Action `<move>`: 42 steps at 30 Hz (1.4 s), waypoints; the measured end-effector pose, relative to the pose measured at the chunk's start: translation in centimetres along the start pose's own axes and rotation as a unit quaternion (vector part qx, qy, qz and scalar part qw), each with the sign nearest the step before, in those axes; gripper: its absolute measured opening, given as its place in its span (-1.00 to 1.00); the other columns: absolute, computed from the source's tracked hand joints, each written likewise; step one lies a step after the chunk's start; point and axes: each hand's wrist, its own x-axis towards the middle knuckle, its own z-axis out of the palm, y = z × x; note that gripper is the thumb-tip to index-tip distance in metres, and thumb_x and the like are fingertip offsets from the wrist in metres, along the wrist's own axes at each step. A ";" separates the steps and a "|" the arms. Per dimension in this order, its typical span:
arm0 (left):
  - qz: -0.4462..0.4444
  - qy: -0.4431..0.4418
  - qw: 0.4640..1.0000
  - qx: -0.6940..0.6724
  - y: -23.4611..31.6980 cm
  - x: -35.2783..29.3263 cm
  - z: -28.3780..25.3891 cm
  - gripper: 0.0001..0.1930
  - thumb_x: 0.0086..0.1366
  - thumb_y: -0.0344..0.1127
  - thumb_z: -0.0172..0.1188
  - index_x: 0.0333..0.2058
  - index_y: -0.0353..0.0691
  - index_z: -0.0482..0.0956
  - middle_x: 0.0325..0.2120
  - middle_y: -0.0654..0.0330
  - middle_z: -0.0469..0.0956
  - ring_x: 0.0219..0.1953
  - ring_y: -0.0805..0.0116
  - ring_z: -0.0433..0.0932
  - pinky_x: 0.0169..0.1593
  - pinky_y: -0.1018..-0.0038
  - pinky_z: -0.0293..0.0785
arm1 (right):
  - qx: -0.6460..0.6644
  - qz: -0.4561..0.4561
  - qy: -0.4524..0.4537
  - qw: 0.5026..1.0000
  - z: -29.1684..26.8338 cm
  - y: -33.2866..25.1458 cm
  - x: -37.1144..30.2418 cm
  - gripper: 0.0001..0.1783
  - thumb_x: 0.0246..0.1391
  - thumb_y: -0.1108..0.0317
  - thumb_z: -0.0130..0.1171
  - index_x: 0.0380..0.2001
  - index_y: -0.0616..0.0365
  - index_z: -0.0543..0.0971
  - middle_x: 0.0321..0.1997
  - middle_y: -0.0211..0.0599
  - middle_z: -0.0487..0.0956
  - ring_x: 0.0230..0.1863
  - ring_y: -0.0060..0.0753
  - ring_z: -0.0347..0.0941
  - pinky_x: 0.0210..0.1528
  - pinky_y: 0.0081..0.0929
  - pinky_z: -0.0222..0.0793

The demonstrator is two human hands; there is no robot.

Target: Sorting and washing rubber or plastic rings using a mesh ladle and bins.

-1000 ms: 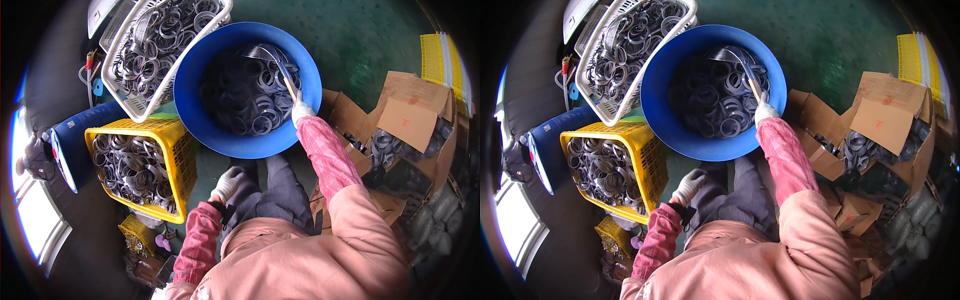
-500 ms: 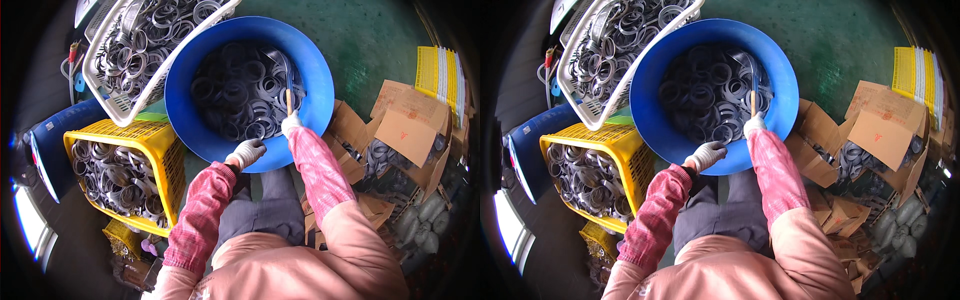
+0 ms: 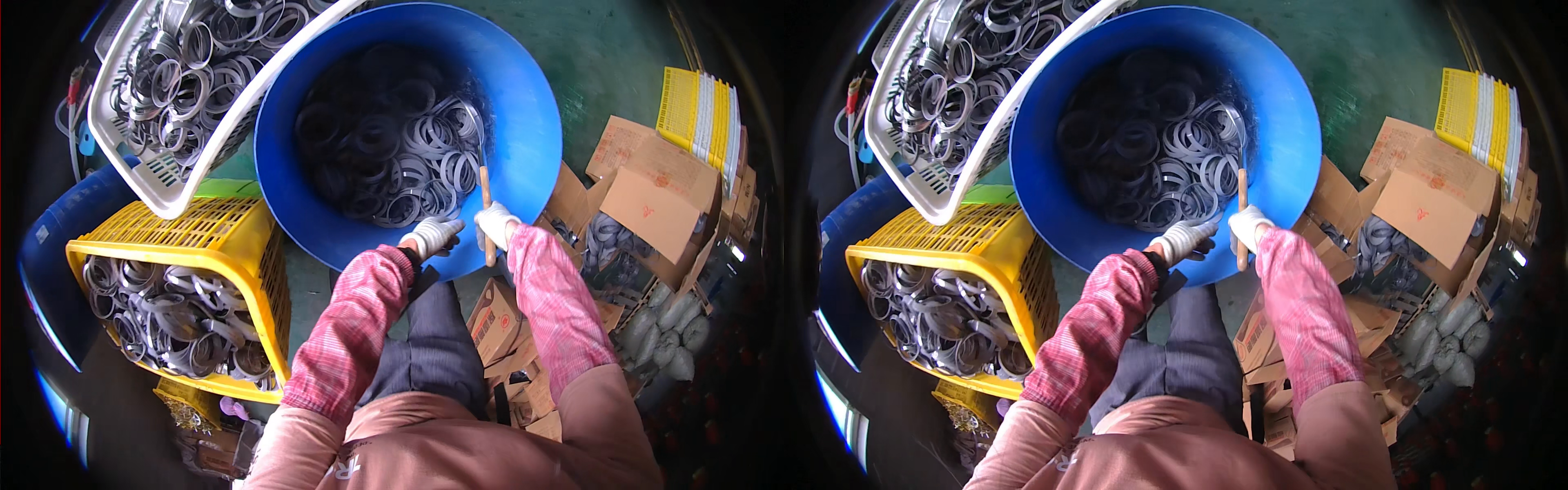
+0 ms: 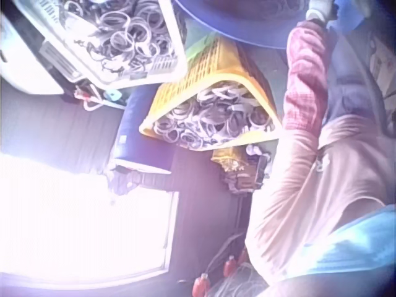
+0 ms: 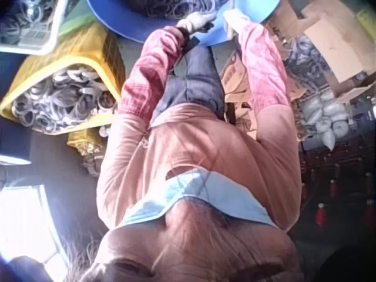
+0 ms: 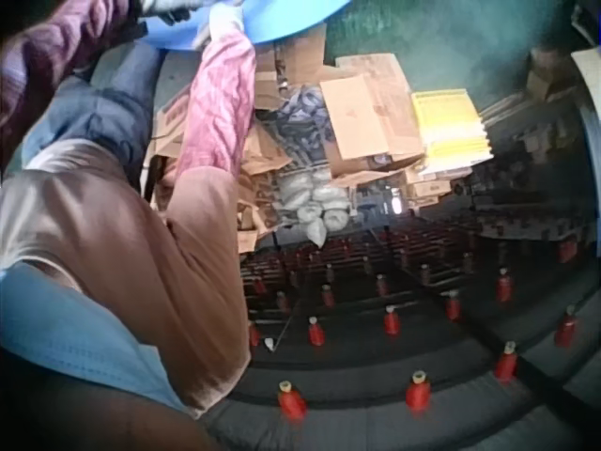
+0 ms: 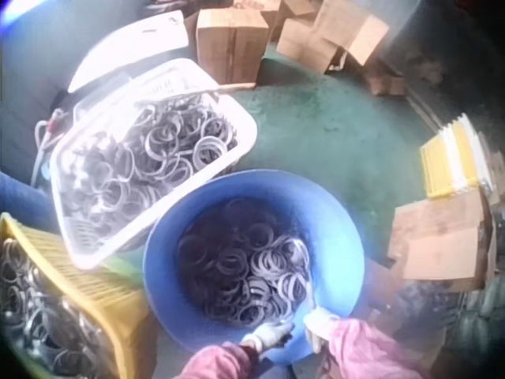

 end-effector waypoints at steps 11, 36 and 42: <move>-0.157 -0.211 0.822 -0.505 -2.3 16.2 1.5 -0.49 0.24 -0.04 0.35 -0.07 -0.33 0.44 -0.26 -0.11 0.60 -0.26 -0.08 0.63 -0.08 -0.02 0.57 | 0.176 0.086 -0.112 0.974 2.2 4.4 -1.3 -0.81 0.17 0.46 0.01 -0.14 0.15 0.36 -0.59 -0.29 0.42 -0.69 -0.35 0.38 -0.63 -0.38 0.40; 0.029 0.089 0.850 -0.518 -1.4 22.5 -4.6 -0.86 0.29 -0.33 0.13 -0.24 -0.24 0.51 -0.56 0.22 0.41 -0.57 0.30 0.44 -0.48 0.33 0.49 | 0.128 0.085 -0.281 0.947 1.5 -1.0 10.3 -0.77 0.26 0.25 -0.03 -0.28 0.19 0.50 -0.51 -0.30 0.52 -0.57 -0.39 0.48 -0.45 -0.42 0.49; 0.047 0.091 0.865 -0.491 -2.3 16.8 -1.7 -0.88 0.28 -0.34 0.13 -0.28 -0.25 0.52 -0.57 0.23 0.41 -0.60 0.34 0.43 -0.52 0.39 0.47 | 0.163 0.064 -0.296 0.939 1.9 2.3 4.9 -0.79 0.23 0.29 -0.02 -0.33 0.21 0.52 -0.58 -0.31 0.49 -0.60 -0.40 0.46 -0.45 -0.40 0.50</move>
